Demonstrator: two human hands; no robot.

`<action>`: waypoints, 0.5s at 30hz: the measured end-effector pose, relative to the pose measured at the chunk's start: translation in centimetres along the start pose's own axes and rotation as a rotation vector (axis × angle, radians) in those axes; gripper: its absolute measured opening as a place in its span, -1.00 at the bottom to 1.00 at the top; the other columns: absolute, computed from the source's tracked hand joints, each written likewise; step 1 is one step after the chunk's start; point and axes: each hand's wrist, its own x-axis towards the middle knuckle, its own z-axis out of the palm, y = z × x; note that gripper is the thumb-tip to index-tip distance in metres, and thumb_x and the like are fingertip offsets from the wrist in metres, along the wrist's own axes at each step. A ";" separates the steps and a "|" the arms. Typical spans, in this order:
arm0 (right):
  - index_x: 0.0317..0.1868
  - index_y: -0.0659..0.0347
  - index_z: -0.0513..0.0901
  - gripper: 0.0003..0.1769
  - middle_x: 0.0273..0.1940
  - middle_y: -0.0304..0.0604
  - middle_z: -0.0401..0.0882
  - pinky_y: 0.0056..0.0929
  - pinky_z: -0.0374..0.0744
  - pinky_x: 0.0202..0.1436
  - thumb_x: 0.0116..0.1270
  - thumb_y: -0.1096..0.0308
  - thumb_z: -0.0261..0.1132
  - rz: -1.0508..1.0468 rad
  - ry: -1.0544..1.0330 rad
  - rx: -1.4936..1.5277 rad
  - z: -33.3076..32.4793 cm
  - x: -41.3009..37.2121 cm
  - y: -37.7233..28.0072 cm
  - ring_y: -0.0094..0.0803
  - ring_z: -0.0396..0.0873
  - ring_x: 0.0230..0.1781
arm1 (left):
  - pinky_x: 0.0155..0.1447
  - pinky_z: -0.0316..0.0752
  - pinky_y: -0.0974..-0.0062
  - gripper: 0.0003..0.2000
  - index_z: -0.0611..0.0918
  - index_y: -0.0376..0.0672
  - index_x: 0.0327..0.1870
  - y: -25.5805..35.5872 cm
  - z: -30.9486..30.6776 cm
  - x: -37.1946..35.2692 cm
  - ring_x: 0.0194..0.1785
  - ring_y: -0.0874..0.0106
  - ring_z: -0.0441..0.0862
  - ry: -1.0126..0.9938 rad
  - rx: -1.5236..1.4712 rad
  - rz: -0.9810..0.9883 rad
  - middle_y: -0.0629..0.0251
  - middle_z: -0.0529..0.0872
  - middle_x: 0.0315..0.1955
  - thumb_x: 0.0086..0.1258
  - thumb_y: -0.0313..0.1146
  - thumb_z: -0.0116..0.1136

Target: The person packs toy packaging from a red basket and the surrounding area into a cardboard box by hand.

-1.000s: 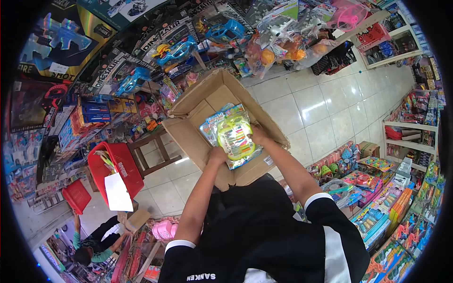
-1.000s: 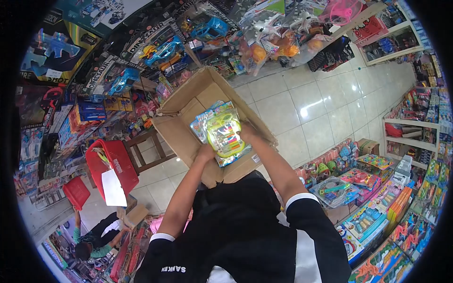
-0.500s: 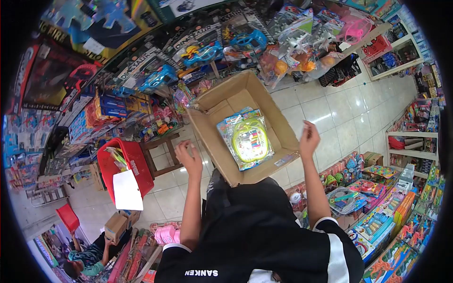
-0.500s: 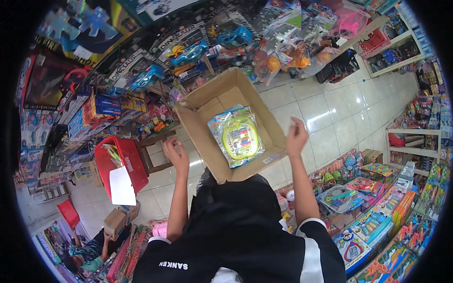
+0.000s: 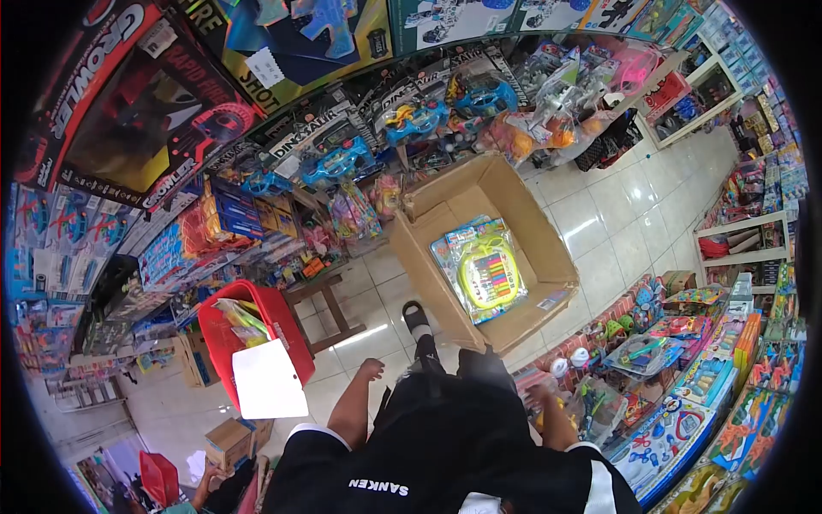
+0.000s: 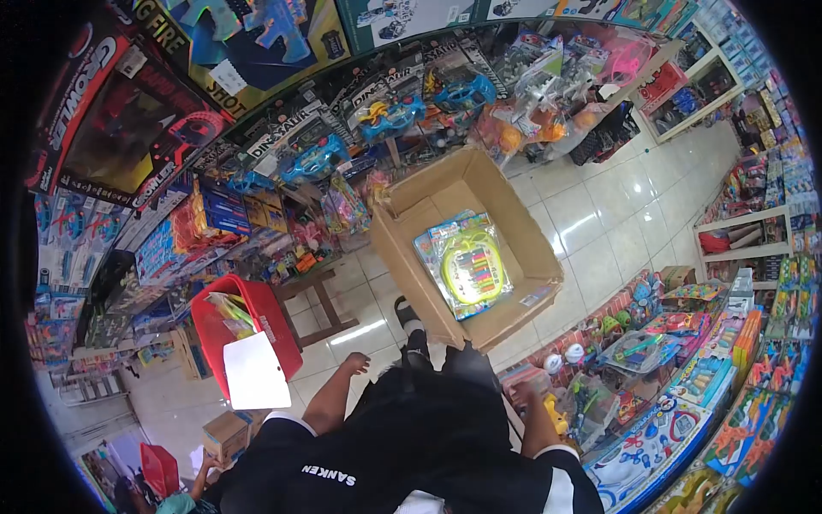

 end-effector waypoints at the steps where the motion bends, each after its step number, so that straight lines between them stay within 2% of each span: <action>1: 0.08 0.10 0.52 -0.59 -0.03 -0.08 0.62 0.10 0.56 -0.06 0.44 0.01 0.03 0.167 -0.011 0.154 3.0 -1.2 -1.9 -0.13 0.61 -0.06 | -0.28 0.61 0.39 -0.70 0.68 -0.14 0.03 -0.4 -0.3 -0.1 -0.27 0.27 0.73 -0.025 0.034 -0.073 0.14 0.75 -0.26 0.28 -0.38 0.11; 2: 0.08 0.07 0.50 -0.60 -0.01 -0.11 0.61 0.07 0.56 -0.06 0.46 0.01 0.00 0.333 -0.023 0.314 4.5 -2.9 -6.5 -0.14 0.60 -0.05 | -0.28 0.61 0.39 -0.70 0.68 -0.14 0.03 -1.3 -1.1 1.1 -0.27 0.27 0.73 -0.031 0.044 -0.071 0.14 0.75 -0.26 0.28 -0.38 0.11; 4: 0.08 0.03 0.47 -0.63 0.03 -0.15 0.59 0.00 0.57 -0.07 0.49 0.02 -0.08 0.659 -0.053 0.640 4.9 -6.6 -14.9 -0.16 0.59 -0.02 | -0.35 0.60 0.44 -0.69 0.67 -0.18 0.03 -3.2 -2.9 4.7 -0.26 0.34 0.74 -0.014 1.021 0.773 0.22 0.76 -0.26 0.28 -0.38 0.11; 5: -0.04 0.04 0.53 -0.65 -0.10 -0.17 0.65 -0.18 0.61 -0.18 0.45 0.01 -0.02 0.585 0.063 0.678 5.4 -6.6 -15.1 -0.24 0.65 -0.15 | -0.32 0.62 0.41 -0.69 0.67 -0.23 0.02 -1.4 -2.8 3.2 -0.22 0.35 0.74 -0.009 0.364 0.350 0.16 0.75 -0.25 0.28 -0.38 0.09; 6: -0.04 0.04 0.53 -0.65 -0.10 -0.17 0.65 -0.18 0.61 -0.18 0.45 0.01 -0.02 0.584 0.069 0.685 5.6 -6.7 -15.6 -0.24 0.65 -0.15 | -0.29 0.63 0.39 -0.70 0.67 -0.24 0.01 0.4 -3.1 1.8 -0.24 0.34 0.74 0.071 0.261 0.312 0.16 0.75 -0.24 0.30 -0.39 0.06; 7: -0.03 0.11 0.57 -0.67 -0.18 -0.12 0.68 -0.27 0.59 -0.30 0.40 0.09 0.07 0.518 0.221 0.689 5.0 -6.5 -16.5 -0.25 0.67 -0.28 | -0.27 0.65 0.38 -0.71 0.67 -0.25 -0.01 2.8 -2.9 -0.5 -0.28 0.32 0.74 0.184 -0.093 0.145 0.15 0.75 -0.24 0.32 -0.36 0.05; 8: -0.03 0.17 0.61 -0.69 -0.26 -0.08 0.71 -0.37 0.57 -0.43 0.35 0.17 0.17 0.448 0.374 0.685 4.3 -6.5 -17.5 -0.26 0.68 -0.41 | -0.26 0.65 0.37 -0.73 0.66 -0.27 -0.05 3.0 -3.3 0.2 -0.32 0.31 0.73 0.206 -0.152 0.198 0.14 0.75 -0.26 0.32 -0.33 0.07; 9: -0.03 0.17 0.61 -0.69 -0.26 -0.08 0.71 -0.37 0.57 -0.43 0.35 0.17 0.17 0.444 0.384 0.681 4.0 -6.6 -18.5 -0.26 0.68 -0.41 | -0.27 0.65 0.37 -0.73 0.65 -0.28 -0.07 2.8 -3.3 1.1 -0.32 0.31 0.72 0.218 -0.157 0.246 0.12 0.74 -0.28 0.32 -0.32 0.08; 11: -0.09 0.30 0.63 -0.69 -0.35 -0.05 0.70 -0.44 0.53 -0.56 0.35 0.21 0.21 0.242 0.696 0.671 3.0 -6.3 -20.9 -0.33 0.64 -0.53 | -0.27 0.65 0.37 -0.73 0.64 -0.30 -0.08 3.2 -3.4 1.8 -0.31 0.31 0.72 0.237 -0.166 0.315 0.11 0.73 -0.31 0.32 -0.30 0.10; 15: -0.05 0.30 0.61 -0.67 -0.36 -0.07 0.69 -0.41 0.53 -0.55 0.36 0.21 0.22 0.160 0.747 0.712 1.5 -7.3 -25.3 -0.38 0.62 -0.54 | -0.28 0.65 0.40 -0.74 0.64 -0.32 -0.10 4.1 -2.8 -1.4 -0.32 0.33 0.71 0.229 -0.166 0.320 0.10 0.73 -0.33 0.32 -0.33 0.11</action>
